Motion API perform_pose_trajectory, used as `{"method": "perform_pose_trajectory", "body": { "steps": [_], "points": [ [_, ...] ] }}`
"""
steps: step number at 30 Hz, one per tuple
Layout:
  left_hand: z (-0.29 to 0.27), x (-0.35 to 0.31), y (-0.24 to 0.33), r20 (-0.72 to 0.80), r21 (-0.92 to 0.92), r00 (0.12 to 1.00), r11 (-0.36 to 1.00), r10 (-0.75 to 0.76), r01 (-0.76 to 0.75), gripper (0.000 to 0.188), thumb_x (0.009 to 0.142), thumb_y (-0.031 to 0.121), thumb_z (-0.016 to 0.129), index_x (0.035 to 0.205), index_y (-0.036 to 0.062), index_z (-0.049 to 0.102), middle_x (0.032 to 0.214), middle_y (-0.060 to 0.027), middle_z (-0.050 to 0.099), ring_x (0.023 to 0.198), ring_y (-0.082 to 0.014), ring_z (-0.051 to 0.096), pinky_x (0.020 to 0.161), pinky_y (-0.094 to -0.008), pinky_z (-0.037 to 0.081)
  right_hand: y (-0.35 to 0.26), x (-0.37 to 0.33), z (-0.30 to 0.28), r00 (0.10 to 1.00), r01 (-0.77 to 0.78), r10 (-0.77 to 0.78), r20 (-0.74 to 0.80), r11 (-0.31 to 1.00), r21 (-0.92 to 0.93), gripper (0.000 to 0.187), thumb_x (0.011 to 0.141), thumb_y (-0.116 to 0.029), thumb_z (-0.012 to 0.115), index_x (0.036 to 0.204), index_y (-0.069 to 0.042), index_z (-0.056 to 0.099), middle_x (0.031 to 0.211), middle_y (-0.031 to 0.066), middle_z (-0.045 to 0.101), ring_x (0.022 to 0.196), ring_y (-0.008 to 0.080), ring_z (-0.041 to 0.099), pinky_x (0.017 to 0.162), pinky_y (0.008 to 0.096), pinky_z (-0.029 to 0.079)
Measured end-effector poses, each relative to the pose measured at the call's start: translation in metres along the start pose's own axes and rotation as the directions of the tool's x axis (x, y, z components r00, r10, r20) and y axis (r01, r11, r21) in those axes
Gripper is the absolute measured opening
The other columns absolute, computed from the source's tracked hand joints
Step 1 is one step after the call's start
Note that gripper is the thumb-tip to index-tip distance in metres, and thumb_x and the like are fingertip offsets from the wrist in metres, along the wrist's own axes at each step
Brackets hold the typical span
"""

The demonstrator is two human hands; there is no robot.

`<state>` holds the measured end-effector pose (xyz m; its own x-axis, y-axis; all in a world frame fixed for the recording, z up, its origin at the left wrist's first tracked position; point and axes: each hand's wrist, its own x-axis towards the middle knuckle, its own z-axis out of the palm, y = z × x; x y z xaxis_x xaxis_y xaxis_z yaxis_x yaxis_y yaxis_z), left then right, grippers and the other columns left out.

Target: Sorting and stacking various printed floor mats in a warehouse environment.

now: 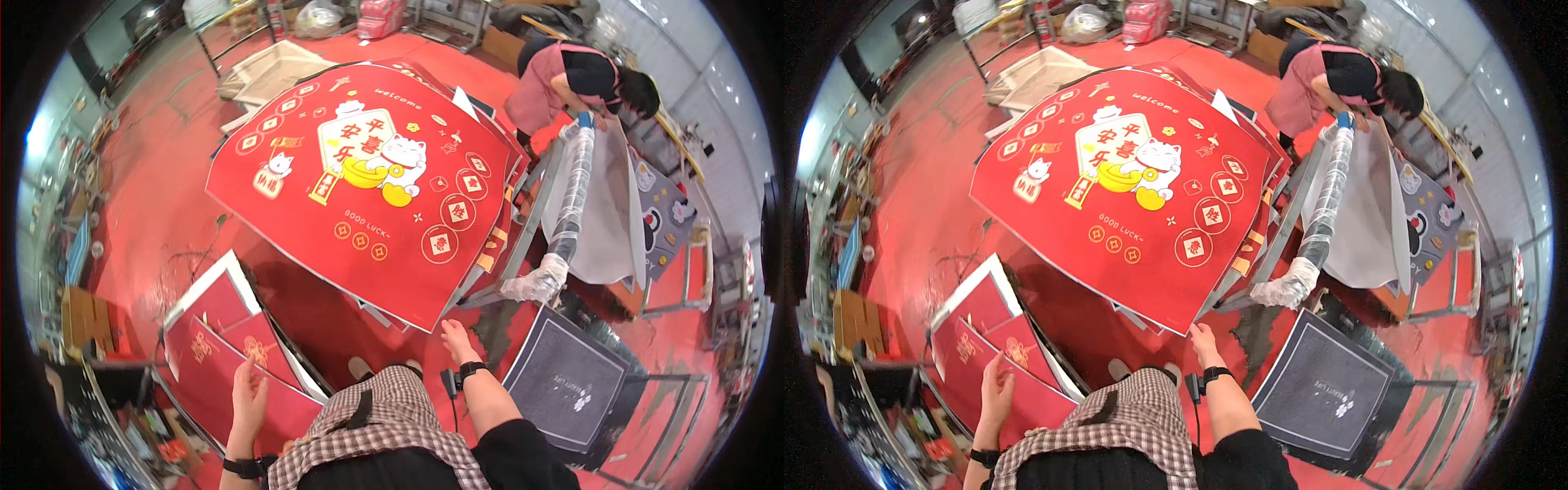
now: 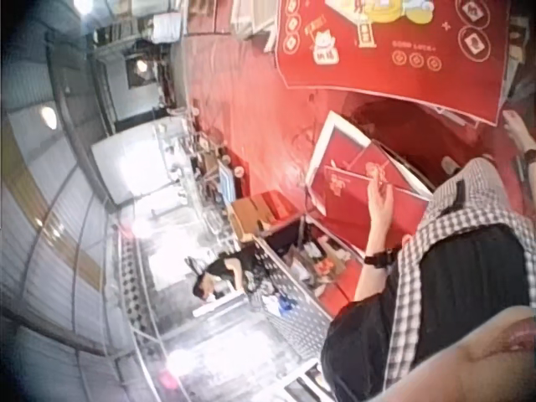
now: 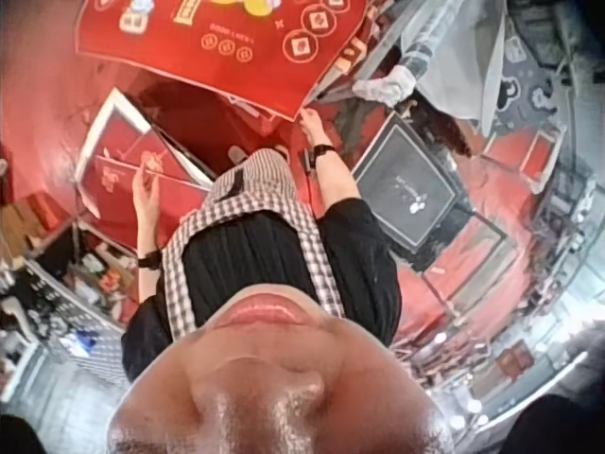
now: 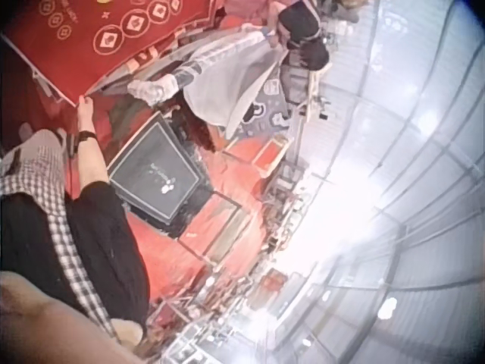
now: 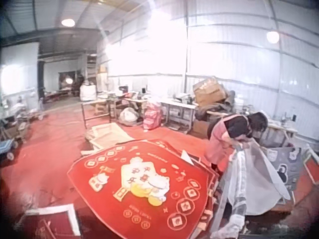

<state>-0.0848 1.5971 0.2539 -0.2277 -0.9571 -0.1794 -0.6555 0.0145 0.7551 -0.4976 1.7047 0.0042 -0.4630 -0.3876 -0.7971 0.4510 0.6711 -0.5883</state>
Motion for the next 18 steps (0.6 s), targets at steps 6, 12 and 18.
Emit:
{"method": "perform_pose_trajectory", "body": {
  "steps": [6,12,18],
  "points": [
    [0.014,0.107,0.007,0.154,0.167,0.98,0.975,0.124,-0.149,0.039,0.079,0.005,0.054,0.116,0.0029,0.044,0.104,-0.0121,0.048,0.087,-0.0184,0.053,0.071,-0.0255,0.045,-0.009,0.064,0.019,0.998,0.06,-0.065,0.014,0.975,0.215,0.064,0.078,-0.039,0.057,0.127,-0.008,0.032,0.113,0.0066,0.045,0.101,0.0195,0.042,0.085,0.0414,0.034],
    [0.04,0.164,0.008,0.311,0.15,0.95,0.986,0.018,-0.067,0.035,0.079,0.006,0.055,0.113,0.0035,0.048,0.098,-0.013,0.05,0.085,-0.0193,0.057,0.07,-0.0271,0.048,-0.009,0.147,0.021,0.981,0.126,-0.068,-0.181,0.935,0.331,0.068,0.076,-0.041,0.059,0.124,-0.001,0.032,0.123,0.0113,0.04,0.114,0.0222,0.037,0.096,0.0385,0.026],
    [0.05,0.21,0.038,0.517,0.315,0.852,0.944,-0.084,-0.098,0.037,0.082,0.017,0.054,0.116,0.0033,0.046,0.108,-0.0162,0.051,0.094,-0.0235,0.056,0.077,-0.0303,0.047,-0.004,0.208,0.012,0.974,0.122,0.001,-0.228,0.844,0.522,0.073,0.074,-0.037,0.062,0.128,-0.002,0.028,0.129,0.0135,0.036,0.118,0.0244,0.034,0.097,0.0385,0.027]
  ]
}}
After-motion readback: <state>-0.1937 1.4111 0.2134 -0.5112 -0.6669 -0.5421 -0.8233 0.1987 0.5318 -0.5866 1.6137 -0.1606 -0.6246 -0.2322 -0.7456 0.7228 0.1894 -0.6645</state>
